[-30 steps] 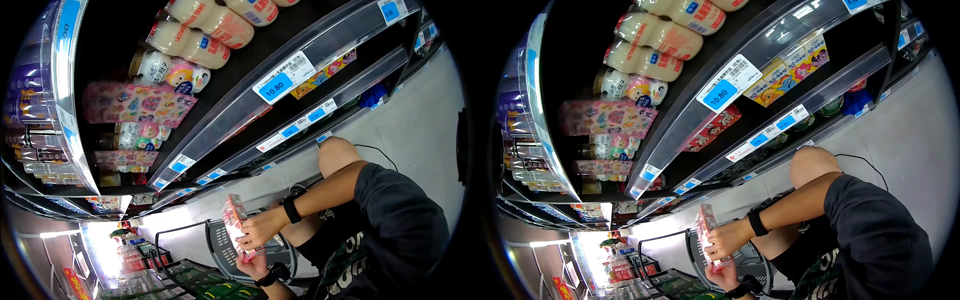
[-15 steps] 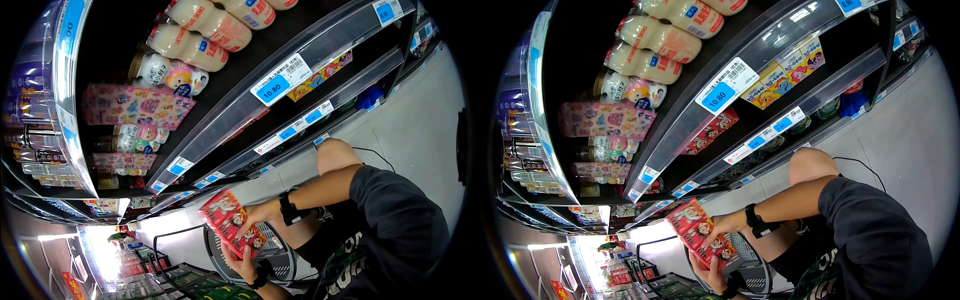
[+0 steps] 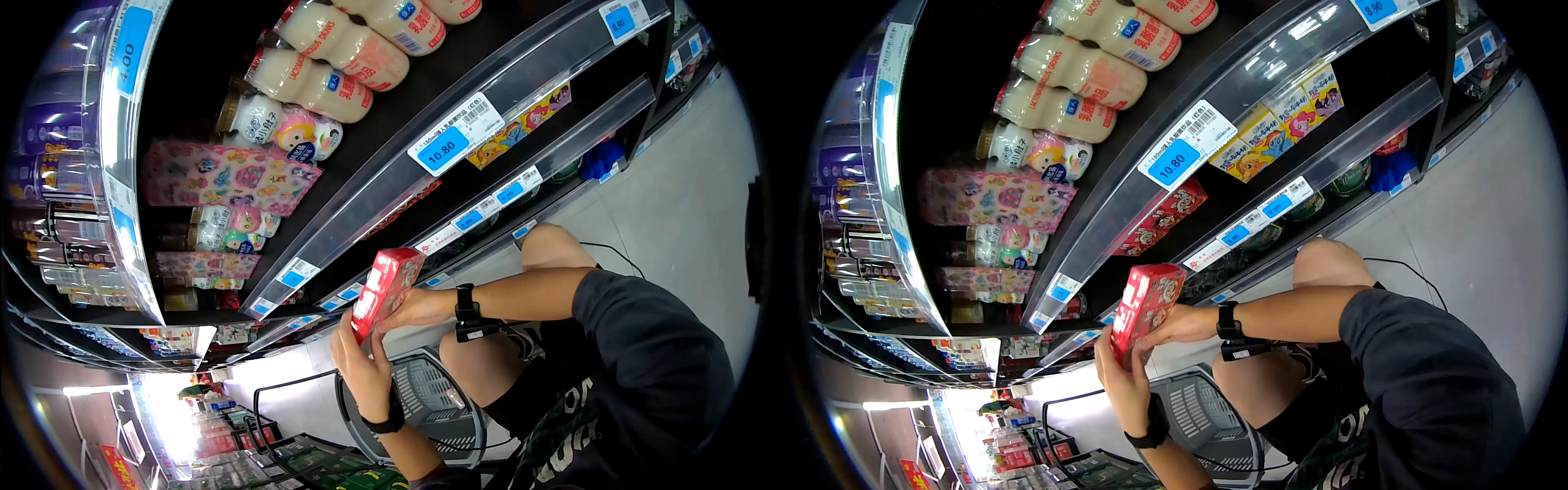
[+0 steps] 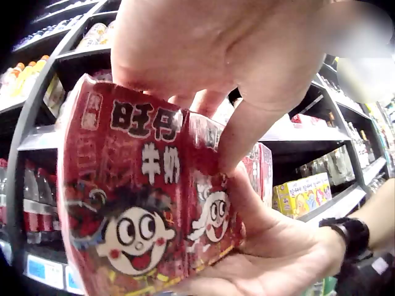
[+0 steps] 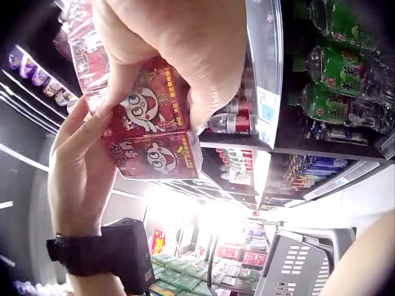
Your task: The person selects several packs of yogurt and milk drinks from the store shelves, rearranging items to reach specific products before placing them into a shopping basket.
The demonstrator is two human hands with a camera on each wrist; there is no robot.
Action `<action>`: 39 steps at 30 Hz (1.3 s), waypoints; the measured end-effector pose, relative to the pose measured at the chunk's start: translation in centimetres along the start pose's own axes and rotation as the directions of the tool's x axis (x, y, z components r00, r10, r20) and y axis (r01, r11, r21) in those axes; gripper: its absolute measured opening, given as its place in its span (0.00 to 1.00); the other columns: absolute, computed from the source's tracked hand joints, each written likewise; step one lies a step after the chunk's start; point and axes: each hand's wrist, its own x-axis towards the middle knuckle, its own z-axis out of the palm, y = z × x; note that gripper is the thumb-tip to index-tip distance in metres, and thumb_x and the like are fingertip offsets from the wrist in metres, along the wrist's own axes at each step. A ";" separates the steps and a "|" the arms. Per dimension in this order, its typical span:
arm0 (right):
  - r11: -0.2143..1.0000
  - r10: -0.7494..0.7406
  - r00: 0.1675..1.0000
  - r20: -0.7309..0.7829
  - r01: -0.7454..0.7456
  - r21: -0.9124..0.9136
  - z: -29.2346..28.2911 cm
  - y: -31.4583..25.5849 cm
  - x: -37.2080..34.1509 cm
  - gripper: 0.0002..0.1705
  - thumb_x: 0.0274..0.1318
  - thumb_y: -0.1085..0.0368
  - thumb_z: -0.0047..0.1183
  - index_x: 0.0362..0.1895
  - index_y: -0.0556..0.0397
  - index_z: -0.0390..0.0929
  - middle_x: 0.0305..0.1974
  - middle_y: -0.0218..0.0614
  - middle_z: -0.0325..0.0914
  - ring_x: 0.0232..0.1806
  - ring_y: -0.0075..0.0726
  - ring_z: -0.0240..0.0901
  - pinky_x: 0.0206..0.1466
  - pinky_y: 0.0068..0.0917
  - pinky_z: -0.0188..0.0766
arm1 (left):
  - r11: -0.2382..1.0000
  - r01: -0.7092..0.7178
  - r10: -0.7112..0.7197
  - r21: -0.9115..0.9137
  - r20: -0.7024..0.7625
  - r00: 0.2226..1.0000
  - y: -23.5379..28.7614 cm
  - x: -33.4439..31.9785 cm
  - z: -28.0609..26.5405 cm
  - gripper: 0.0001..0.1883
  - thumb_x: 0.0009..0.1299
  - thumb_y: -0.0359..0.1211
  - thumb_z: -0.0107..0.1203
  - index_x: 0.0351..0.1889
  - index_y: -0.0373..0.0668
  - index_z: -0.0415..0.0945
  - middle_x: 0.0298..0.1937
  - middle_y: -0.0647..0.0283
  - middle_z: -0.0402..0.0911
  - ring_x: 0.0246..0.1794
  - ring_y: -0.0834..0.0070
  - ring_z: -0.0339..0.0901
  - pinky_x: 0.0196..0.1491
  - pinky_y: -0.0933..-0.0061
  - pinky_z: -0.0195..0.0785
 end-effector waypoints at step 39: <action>0.990 -0.133 0.818 -0.560 0.080 -0.118 -3.2 -4.3 2.6 0.29 0.66 0.46 0.36 0.49 0.62 0.69 0.43 0.41 0.76 0.43 0.32 0.76 0.47 0.28 0.74 | 0.935 -0.295 0.312 0.196 -0.057 0.948 -2.8 10.2 10.2 0.16 0.65 0.30 0.49 0.51 0.38 0.74 0.55 0.41 0.68 0.57 0.45 0.61 0.62 0.52 0.48</action>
